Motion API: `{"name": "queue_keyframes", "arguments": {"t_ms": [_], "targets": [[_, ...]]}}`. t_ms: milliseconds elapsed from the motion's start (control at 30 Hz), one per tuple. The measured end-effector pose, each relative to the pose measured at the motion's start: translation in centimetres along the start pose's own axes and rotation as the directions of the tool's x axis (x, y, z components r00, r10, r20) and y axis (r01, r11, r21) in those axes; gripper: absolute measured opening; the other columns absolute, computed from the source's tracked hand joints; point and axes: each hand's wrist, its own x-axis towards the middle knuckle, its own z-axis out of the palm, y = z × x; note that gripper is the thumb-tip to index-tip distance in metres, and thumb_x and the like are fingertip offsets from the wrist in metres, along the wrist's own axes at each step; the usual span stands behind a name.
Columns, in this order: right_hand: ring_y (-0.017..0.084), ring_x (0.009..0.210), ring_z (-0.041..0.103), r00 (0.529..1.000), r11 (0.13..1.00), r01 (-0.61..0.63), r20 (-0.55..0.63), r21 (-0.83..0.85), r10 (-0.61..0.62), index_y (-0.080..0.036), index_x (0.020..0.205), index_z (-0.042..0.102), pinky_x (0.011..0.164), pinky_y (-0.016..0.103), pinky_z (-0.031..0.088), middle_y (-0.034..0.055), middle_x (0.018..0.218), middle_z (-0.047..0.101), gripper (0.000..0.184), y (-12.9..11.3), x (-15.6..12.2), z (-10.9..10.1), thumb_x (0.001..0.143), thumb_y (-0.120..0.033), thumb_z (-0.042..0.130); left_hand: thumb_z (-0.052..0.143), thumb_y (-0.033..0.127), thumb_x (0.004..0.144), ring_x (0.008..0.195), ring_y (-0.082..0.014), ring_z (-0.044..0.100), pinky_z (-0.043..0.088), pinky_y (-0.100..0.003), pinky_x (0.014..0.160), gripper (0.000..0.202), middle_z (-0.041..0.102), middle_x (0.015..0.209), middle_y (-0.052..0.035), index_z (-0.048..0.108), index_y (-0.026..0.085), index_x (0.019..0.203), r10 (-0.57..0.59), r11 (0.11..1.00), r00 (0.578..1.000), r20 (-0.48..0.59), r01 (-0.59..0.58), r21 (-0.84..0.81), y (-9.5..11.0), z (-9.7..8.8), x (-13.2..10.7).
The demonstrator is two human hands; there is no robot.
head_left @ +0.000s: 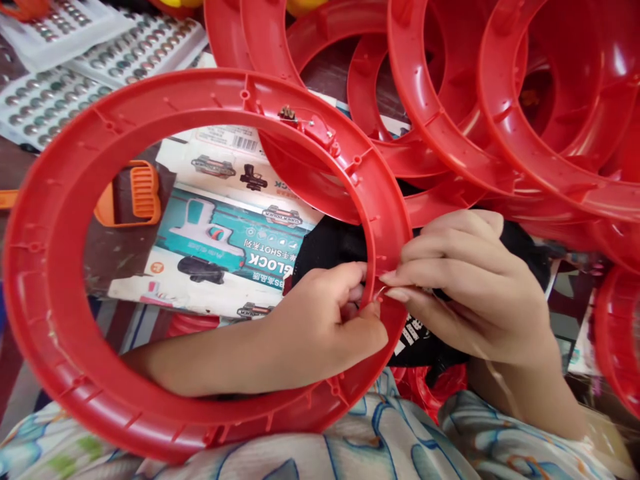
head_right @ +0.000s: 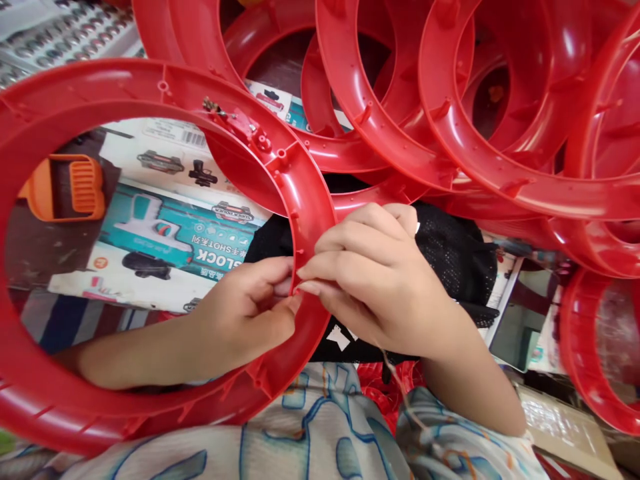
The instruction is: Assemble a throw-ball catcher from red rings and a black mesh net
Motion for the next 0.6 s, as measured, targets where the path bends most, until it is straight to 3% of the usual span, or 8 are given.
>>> {"name": "queue_keyframes", "arguments": {"t_ms": [200,400,600], "targets": [[0.018,0.084,0.051,0.999,1.000,-0.016,0.043,-0.002,0.016,-0.023,0.096,0.063,0.076,0.036,0.041,0.0002,0.088,0.066,0.008,-0.5,0.0,-0.2,0.088,-0.022,0.066,0.057,0.029,0.087,0.061,-0.0094,0.048,0.038,-0.022,0.053,0.014,0.059,0.076,0.0039,0.058,0.022,0.099,-0.016,0.997,1.000,-0.017,0.017,0.075,0.0,0.1,0.1],[0.016,0.082,0.052,0.982,0.986,-0.148,0.130,0.075,0.138,-0.023,0.089,0.062,0.074,0.034,0.033,-0.0007,0.087,0.064,0.008,-1.3,0.1,-0.4,0.092,-0.016,0.059,0.056,0.024,0.084,0.058,-0.0084,0.043,0.033,-0.021,0.050,0.007,0.053,0.068,0.0060,0.055,0.020,0.090,0.001,0.984,1.000,-0.001,0.000,0.176,0.0,-0.1,0.0],[0.016,0.082,0.050,0.963,0.967,-0.191,0.221,0.168,0.152,-0.022,0.090,0.060,0.075,0.034,0.033,-0.0010,0.091,0.062,0.008,-1.5,0.4,-0.7,0.091,-0.015,0.057,0.055,0.026,0.084,0.058,-0.0086,0.043,0.031,-0.022,0.050,0.007,0.052,0.067,0.0057,0.053,0.020,0.087,-0.003,0.980,1.000,0.028,-0.003,0.198,0.6,-0.4,0.0]]}}
